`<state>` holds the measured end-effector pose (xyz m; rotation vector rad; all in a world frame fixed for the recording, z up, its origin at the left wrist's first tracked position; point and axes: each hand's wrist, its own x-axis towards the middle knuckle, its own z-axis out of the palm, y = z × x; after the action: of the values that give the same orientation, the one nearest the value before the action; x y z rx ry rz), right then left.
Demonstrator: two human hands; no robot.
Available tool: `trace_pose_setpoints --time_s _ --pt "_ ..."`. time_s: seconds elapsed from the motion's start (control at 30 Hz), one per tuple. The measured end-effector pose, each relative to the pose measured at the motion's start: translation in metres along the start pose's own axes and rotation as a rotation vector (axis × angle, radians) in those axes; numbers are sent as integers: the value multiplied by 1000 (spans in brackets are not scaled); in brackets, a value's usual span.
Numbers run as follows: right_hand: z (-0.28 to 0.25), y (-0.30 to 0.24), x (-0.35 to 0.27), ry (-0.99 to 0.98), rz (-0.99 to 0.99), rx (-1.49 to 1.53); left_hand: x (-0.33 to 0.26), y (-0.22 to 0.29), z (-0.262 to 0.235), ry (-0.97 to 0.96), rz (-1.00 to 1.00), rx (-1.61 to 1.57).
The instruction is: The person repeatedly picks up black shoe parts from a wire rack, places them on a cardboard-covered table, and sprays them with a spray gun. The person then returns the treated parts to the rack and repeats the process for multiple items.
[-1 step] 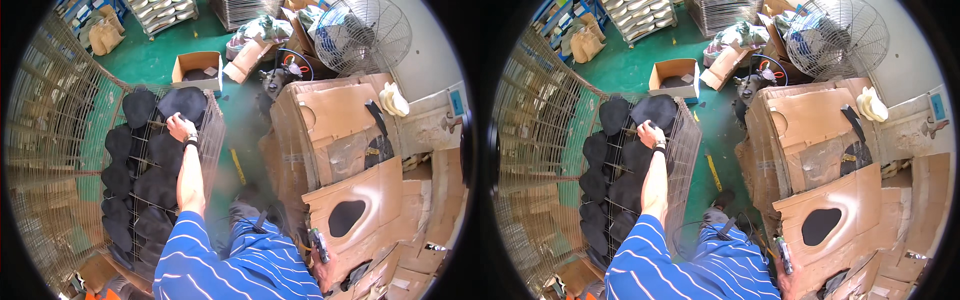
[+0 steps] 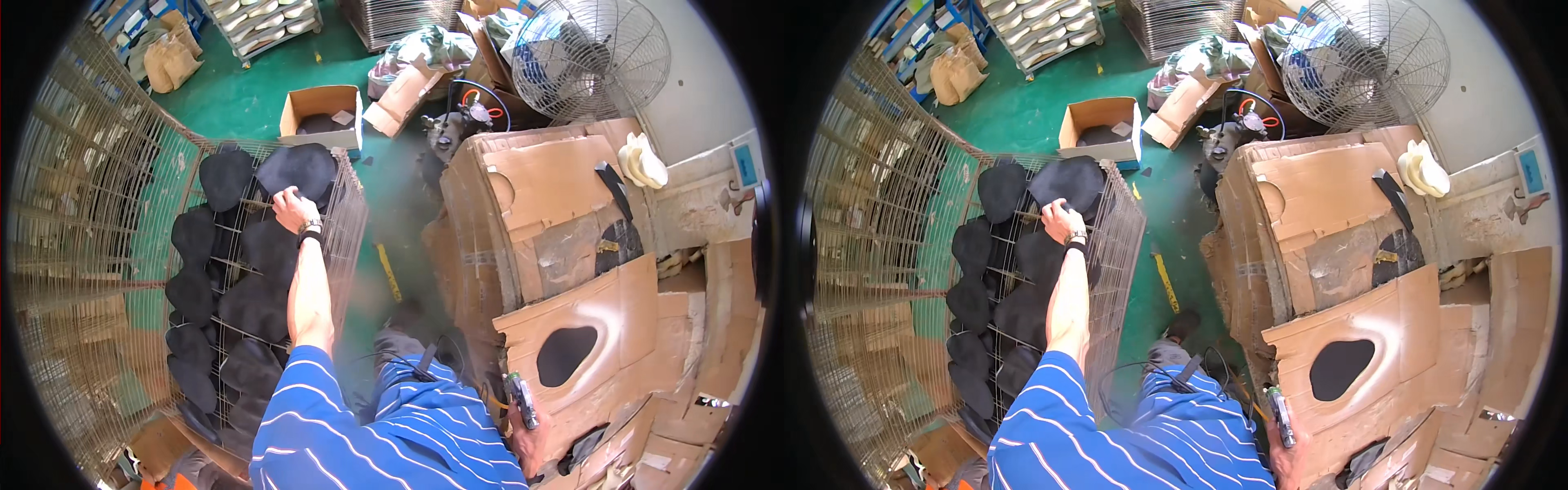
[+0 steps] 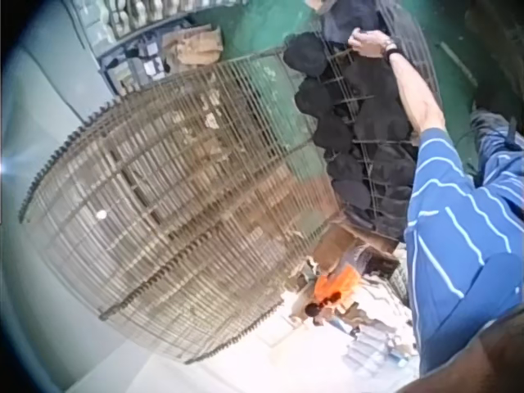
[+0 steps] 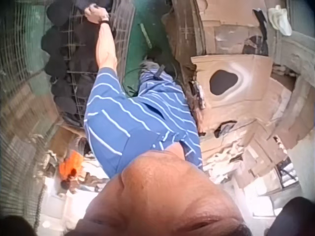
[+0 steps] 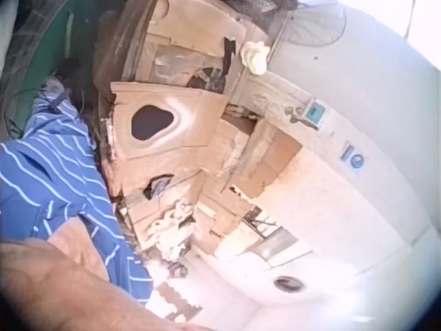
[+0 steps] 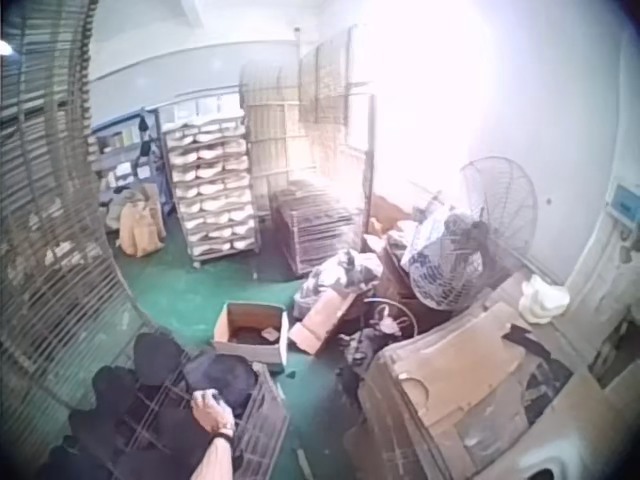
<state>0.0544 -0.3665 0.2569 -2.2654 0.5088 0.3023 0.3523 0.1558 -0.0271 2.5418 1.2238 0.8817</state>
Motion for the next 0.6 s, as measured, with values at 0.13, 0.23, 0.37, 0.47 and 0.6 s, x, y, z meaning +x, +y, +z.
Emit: trace_pose_setpoints --time_s 0.13,0.23,0.37,0.47,0.6 --pt "-5 8 -5 -13 62 -31 0 -6 -3 -131 50 167" --pt "-4 13 -9 11 58 24 2 -5 -13 -241 13 271" --pt "-6 16 -16 33 70 92 7 -11 -15 -296 -56 335" --pt "-12 -8 -21 33 125 217 4 -6 -13 -174 -128 272" --pt "-17 36 -37 134 135 166 -20 30 -19 -28 70 197"
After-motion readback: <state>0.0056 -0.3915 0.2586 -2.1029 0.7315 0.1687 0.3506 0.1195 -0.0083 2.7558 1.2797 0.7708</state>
